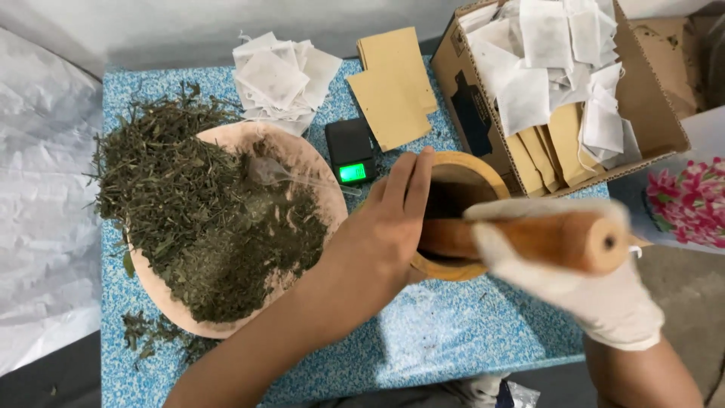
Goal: Grinding dried tea leaves into a finer powder using a wooden mortar and pestle.
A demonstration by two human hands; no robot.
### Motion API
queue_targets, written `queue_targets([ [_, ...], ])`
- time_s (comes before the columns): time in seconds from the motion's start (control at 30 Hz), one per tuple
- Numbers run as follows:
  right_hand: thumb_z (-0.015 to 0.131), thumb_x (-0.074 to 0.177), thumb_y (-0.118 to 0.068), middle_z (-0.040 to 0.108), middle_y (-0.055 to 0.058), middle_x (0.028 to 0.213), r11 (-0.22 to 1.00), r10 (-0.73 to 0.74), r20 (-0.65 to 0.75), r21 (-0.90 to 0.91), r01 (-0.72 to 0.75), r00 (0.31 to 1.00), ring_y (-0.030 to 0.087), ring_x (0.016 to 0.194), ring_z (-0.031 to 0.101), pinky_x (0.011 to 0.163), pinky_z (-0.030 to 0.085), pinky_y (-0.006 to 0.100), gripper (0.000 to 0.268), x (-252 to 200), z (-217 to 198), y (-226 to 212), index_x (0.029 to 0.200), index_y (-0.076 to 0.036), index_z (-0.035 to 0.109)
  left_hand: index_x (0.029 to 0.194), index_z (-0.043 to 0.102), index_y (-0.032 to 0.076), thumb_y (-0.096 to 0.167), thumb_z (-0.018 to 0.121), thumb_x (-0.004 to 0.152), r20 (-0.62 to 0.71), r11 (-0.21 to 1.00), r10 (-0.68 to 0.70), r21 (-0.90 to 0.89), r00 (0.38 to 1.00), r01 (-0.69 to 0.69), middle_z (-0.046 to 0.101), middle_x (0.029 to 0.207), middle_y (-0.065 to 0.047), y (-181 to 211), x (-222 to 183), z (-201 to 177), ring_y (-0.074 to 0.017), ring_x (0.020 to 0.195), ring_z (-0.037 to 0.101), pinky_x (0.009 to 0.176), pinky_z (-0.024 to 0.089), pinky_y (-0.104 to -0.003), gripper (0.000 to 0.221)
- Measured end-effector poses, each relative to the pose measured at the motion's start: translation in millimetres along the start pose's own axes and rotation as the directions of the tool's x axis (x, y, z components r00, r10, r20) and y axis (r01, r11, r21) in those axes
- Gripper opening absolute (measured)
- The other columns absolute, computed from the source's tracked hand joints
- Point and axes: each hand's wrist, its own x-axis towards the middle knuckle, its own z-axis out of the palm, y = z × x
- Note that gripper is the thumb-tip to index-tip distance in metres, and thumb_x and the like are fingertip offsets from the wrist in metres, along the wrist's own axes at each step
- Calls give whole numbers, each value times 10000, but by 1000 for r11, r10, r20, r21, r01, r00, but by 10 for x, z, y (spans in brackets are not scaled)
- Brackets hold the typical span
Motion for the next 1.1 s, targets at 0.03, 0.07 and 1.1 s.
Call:
queue_targets([
  [0.03,922,839,-260,891,39,1015,993,-26,-42,-117,21,999,158,853,884,796,778,282,205,-46,-48,156,1002,-146,871,1737,97,-106,65,1032,755,33,999,-38,25,999,38,270,1747,-338,24,2,-1,-522,1460,502,1049,592,-592,1366],
  [0.07,922,839,-260,891,39,1015,993,-24,-43,-117,19,999,158,853,884,796,778,282,205,-21,-20,34,1002,-146,871,1737,97,-106,65,1032,755,35,999,-37,24,999,36,270,1747,-338,-24,-10,59,-522,1460,502,1049,592,-592,1366],
  [1.1,978,1029,-471,610,-11,765,916,-122,-394,-398,-49,911,117,702,559,655,514,305,567,58,273,158,849,-105,584,1742,111,-50,423,1124,764,-8,983,-10,185,1000,11,284,1723,-247,-74,54,83,-495,1256,666,812,669,-546,1485],
])
